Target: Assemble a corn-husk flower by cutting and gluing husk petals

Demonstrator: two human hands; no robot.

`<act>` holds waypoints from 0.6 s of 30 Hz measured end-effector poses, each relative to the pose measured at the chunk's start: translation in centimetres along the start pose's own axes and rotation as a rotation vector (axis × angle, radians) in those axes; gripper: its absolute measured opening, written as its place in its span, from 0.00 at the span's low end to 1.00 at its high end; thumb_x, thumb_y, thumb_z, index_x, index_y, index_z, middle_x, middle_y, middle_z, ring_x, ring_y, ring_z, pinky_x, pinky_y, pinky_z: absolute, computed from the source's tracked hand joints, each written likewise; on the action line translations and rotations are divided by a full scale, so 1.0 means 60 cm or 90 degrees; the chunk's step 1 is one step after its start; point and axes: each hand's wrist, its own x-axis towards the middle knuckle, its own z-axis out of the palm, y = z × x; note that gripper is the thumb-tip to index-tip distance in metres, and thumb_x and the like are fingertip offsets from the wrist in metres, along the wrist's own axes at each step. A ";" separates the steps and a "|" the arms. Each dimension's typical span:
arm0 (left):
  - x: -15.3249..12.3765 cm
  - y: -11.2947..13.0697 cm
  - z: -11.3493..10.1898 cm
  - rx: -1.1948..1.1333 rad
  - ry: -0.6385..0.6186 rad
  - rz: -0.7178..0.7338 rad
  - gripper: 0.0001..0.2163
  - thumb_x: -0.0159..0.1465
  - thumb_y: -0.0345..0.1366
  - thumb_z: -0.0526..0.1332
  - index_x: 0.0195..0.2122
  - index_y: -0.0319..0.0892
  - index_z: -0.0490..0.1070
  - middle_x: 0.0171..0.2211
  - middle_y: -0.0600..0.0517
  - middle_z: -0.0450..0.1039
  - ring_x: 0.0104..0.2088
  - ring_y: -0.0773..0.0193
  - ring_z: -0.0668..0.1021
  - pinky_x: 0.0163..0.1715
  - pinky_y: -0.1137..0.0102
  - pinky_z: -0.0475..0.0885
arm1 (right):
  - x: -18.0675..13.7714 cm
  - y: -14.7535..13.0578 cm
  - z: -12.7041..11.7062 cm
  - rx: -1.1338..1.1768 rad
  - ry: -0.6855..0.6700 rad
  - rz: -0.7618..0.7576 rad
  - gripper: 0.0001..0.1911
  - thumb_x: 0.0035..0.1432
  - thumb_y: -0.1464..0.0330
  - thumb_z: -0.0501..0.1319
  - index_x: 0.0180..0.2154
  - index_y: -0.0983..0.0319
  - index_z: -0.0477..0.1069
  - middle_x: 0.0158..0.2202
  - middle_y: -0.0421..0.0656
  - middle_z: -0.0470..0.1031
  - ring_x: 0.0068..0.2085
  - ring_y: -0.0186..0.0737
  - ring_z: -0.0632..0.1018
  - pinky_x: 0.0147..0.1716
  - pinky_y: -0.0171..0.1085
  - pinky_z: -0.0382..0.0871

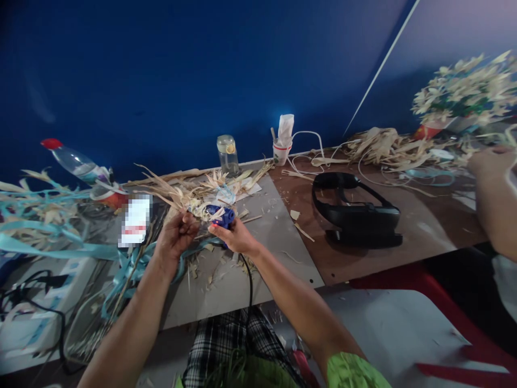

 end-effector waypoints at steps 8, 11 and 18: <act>-0.003 0.002 0.005 0.008 0.014 -0.018 0.09 0.56 0.27 0.61 0.23 0.38 0.59 0.16 0.60 0.58 0.13 0.80 0.55 0.15 0.80 0.56 | 0.001 0.002 0.002 0.024 0.017 0.000 0.20 0.48 0.52 0.61 0.25 0.62 0.62 0.22 0.37 0.59 0.25 0.29 0.59 0.23 0.32 0.52; -0.004 0.002 0.007 0.001 0.019 -0.015 0.10 0.56 0.27 0.61 0.23 0.38 0.59 0.16 0.60 0.58 0.13 0.80 0.56 0.15 0.80 0.56 | 0.000 0.002 0.001 0.025 0.011 0.004 0.20 0.46 0.52 0.62 0.25 0.62 0.62 0.21 0.36 0.59 0.24 0.29 0.59 0.23 0.31 0.53; -0.004 0.003 0.007 -0.016 0.004 -0.025 0.09 0.57 0.26 0.59 0.22 0.38 0.59 0.16 0.59 0.57 0.13 0.79 0.56 0.14 0.80 0.55 | 0.001 0.003 -0.002 0.036 0.016 0.016 0.20 0.46 0.51 0.61 0.25 0.62 0.64 0.21 0.37 0.60 0.23 0.29 0.59 0.22 0.32 0.52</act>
